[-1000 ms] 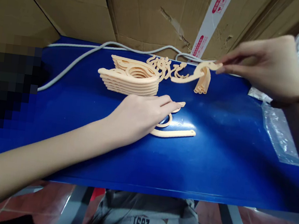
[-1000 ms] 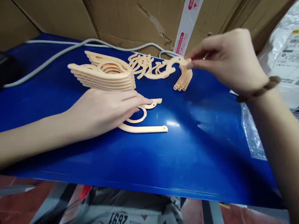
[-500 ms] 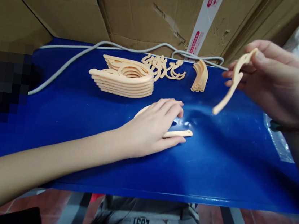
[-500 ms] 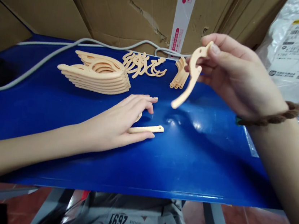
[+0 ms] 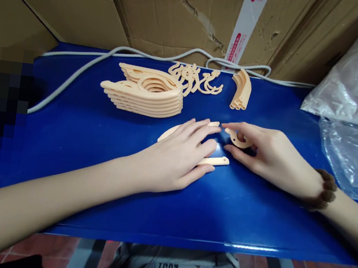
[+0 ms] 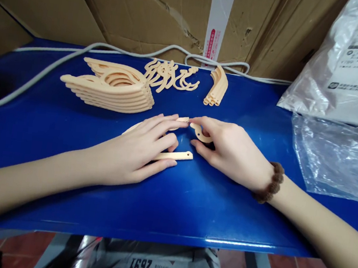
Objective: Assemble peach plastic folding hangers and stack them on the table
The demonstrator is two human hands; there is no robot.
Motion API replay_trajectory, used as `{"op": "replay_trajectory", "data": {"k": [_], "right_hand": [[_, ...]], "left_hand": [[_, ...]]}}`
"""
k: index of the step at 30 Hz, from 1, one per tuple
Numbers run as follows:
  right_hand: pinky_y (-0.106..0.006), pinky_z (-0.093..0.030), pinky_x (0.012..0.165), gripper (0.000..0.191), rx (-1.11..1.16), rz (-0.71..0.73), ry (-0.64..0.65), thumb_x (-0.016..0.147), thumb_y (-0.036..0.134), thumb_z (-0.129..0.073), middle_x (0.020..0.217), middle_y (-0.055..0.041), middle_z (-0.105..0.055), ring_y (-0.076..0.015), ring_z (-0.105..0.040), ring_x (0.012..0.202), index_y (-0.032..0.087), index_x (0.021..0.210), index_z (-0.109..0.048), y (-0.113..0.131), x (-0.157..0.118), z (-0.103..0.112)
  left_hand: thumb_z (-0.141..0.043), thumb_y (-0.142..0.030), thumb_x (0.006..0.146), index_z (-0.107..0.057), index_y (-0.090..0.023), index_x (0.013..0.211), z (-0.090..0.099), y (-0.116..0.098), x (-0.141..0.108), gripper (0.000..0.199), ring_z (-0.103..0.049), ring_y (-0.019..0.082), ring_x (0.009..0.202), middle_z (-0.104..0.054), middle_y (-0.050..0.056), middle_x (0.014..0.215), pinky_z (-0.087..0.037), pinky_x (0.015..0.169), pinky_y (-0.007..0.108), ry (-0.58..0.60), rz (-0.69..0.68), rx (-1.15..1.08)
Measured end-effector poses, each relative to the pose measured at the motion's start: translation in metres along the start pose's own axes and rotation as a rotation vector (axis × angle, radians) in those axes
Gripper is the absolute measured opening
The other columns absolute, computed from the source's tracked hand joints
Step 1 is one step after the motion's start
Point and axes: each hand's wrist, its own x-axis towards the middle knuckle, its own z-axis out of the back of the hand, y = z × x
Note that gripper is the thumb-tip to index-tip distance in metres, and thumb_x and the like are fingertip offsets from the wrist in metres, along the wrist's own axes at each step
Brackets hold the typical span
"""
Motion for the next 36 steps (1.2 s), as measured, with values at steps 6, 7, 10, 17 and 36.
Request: {"op": "replay_trajectory", "data": {"k": [6,7,10,17,36], "right_hand": [[-0.032,-0.052,0.078,0.042,-0.071,0.044,-0.006,0.106,0.033,-0.042,0.108,-0.0127,-0.072,-0.0232,-0.071,0.095,0.010,0.136,-0.060,0.006,-0.003,0.003],[-0.033,-0.052,0.078,0.042,-0.090,0.030,0.010,0.107,0.034,-0.040,0.111,-0.0124,-0.072,-0.0232,-0.071,0.095,0.012,0.137,-0.060,0.008,-0.004,0.003],[-0.031,-0.051,0.075,0.040,-0.122,-0.017,0.039,0.109,0.035,-0.036,0.116,-0.0100,-0.074,-0.0220,-0.073,0.093,0.015,0.134,-0.059,0.012,-0.006,0.003],[-0.028,-0.036,0.055,0.038,-0.157,-0.107,0.089,0.108,0.040,-0.030,0.069,-0.0021,-0.066,-0.0154,-0.058,0.052,0.018,0.097,-0.060,0.017,-0.008,0.009],[-0.027,-0.035,0.057,0.034,0.102,-0.038,0.180,0.107,0.044,-0.039,0.071,-0.0012,-0.065,-0.0150,-0.059,0.057,0.021,0.094,-0.059,0.015,-0.004,0.010]], "left_hand": [[-0.039,-0.029,0.106,-0.056,-0.013,0.113,-0.004,0.000,-0.002,0.025,-0.036,0.040,0.150,-0.043,0.023,0.155,-0.034,0.121,0.060,-0.034,0.008,0.002],[-0.038,-0.029,0.106,-0.056,-0.013,0.114,-0.004,0.000,-0.002,0.025,-0.037,0.040,0.149,-0.043,0.023,0.155,-0.035,0.121,0.060,-0.041,0.019,0.000],[-0.038,-0.030,0.107,-0.055,-0.012,0.113,-0.003,-0.001,-0.002,0.026,-0.039,0.040,0.148,-0.044,0.024,0.154,-0.036,0.121,0.059,-0.055,0.039,-0.013],[-0.039,-0.029,0.107,-0.051,-0.011,0.108,0.000,-0.002,-0.001,0.021,-0.043,0.040,0.144,-0.044,0.026,0.154,-0.038,0.119,0.062,-0.101,0.072,-0.046],[-0.037,-0.028,0.108,-0.053,-0.010,0.110,-0.004,0.001,-0.001,0.024,-0.041,0.040,0.147,-0.047,0.026,0.152,-0.039,0.119,0.061,-0.142,0.033,-0.017]]}}
